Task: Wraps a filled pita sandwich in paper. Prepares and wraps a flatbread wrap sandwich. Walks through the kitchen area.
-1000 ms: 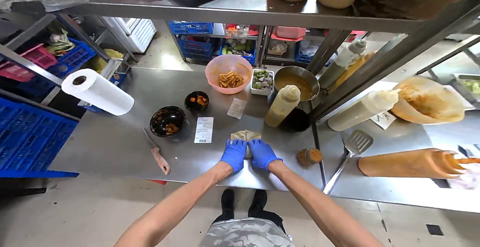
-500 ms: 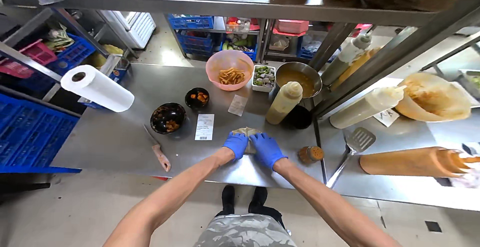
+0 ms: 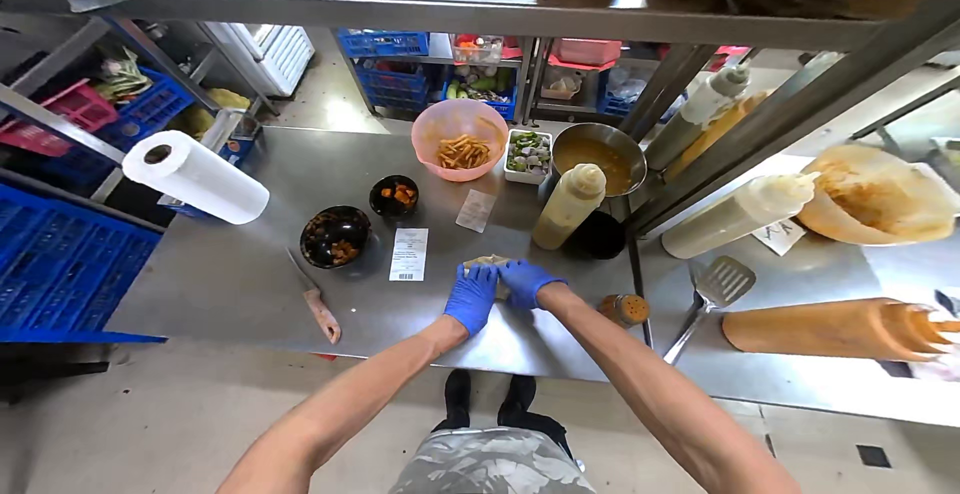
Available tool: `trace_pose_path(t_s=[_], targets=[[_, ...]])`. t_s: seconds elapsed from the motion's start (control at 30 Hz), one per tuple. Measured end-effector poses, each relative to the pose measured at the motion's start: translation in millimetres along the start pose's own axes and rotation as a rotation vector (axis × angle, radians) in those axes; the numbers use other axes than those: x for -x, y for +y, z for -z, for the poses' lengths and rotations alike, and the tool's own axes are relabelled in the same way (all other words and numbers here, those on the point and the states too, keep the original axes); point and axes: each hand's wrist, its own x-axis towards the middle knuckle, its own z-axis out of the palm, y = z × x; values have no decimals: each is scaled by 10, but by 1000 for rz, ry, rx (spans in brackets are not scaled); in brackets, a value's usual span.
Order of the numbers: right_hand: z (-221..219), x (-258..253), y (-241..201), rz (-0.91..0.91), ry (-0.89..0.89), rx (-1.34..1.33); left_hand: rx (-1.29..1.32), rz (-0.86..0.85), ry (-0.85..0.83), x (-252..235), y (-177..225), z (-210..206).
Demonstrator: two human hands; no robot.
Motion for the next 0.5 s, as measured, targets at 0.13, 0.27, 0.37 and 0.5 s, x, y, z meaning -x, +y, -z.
trace_pose_path(t_s=[0.13,0.27,0.37,0.5], targets=[[-134,216,69,-20,228,-80,77,105,-144,-106,45,291],[-351,248,137,-19,410,-67,142,169,-265,-217,58,521],[-195,146,201,-6,281,-145,98,97,-115,-141,93,266],[28,10,321,-15,117,-237,21,61,-116,-195,191,10]])
